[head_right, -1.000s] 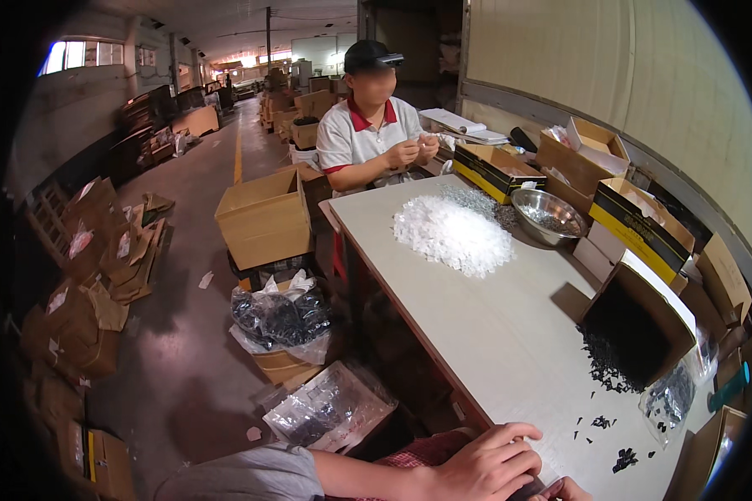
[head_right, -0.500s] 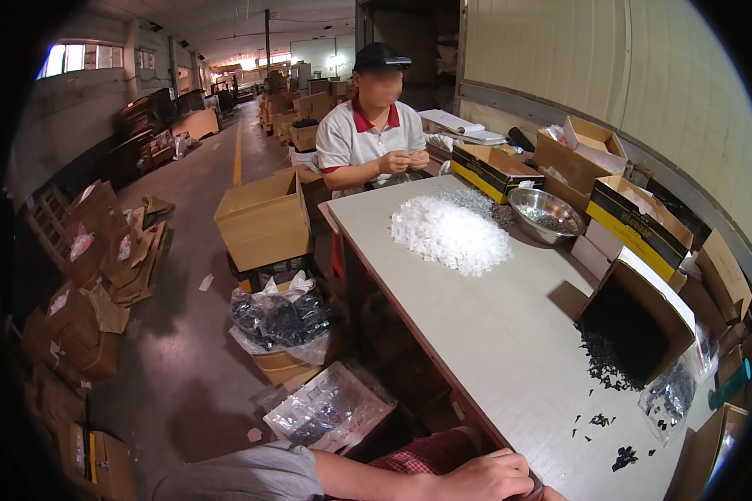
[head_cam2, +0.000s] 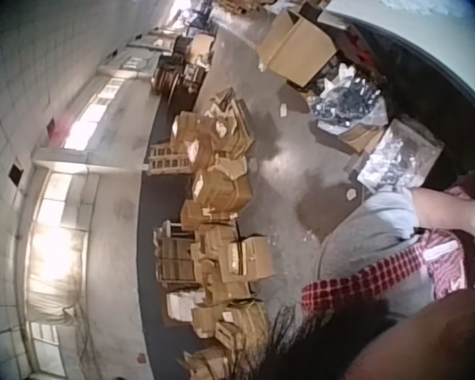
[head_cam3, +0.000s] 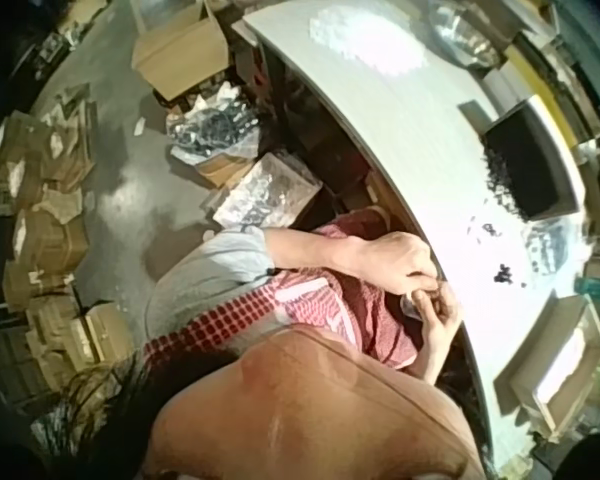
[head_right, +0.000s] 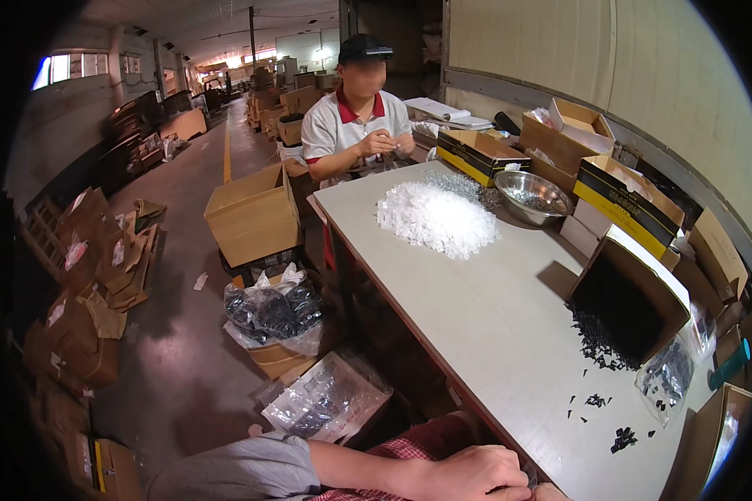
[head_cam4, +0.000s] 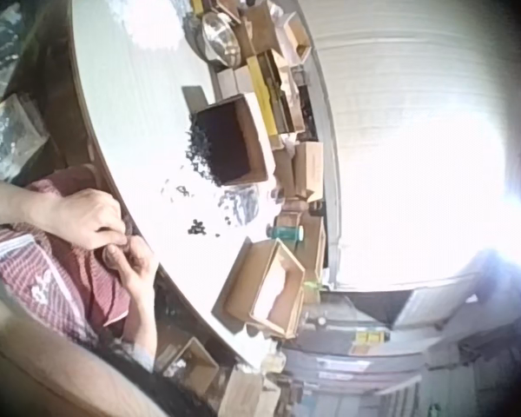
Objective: The person sorts small plastic or metal parts by hand, placing them into small clear plastic bags.
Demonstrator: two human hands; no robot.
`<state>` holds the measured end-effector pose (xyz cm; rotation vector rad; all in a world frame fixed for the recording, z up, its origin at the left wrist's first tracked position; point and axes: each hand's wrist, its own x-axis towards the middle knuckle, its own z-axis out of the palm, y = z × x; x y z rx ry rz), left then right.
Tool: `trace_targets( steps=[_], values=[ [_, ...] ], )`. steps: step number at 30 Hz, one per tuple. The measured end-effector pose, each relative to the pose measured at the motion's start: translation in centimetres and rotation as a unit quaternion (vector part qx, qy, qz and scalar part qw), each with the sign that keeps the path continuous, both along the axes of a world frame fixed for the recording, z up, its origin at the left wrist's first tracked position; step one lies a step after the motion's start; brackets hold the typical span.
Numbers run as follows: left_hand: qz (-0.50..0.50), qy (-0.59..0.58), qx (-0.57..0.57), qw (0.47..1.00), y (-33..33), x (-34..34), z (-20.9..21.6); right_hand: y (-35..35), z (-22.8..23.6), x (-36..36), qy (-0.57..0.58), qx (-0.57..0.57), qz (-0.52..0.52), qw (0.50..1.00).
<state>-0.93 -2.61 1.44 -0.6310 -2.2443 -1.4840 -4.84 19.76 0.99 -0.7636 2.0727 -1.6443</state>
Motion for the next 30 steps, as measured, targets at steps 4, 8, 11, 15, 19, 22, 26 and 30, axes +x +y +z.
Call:
trace_targets(
  steps=[4,8,11,15,19,22,26,30],
  values=[
    [-0.013,0.059,-0.024,0.998,0.3,-0.1,-0.5,0.6,0.1,0.4,0.047,0.006,0.005,0.999],
    [-0.028,-0.033,-0.014,0.999,1.0,0.0,-1.2,0.3,-0.8,0.6,0.183,0.060,-0.027,0.981],
    [-0.011,-0.002,-0.023,1.000,1.0,-0.2,-1.8,-0.6,1.1,1.0,0.267,0.093,-0.020,0.959],
    [-0.017,-0.038,-0.007,0.999,0.8,-0.2,-1.5,-0.2,0.2,1.1,0.280,0.119,-0.065,0.950],
    [-0.004,-0.032,0.039,0.999,1.2,-1.0,-1.3,-1.0,1.0,2.3,0.335,0.095,-0.156,0.924],
    [0.012,-0.060,0.061,0.996,1.3,-0.9,-0.3,-1.9,1.6,2.7,0.374,0.077,-0.185,0.906],
    [0.007,0.008,0.085,0.996,1.4,-1.4,-0.5,-1.6,1.5,2.7,0.372,0.071,-0.170,0.910],
    [-0.004,-0.003,0.128,0.992,0.8,-1.8,0.0,-2.7,1.3,2.4,0.351,0.022,-0.184,0.918]
  ],
)
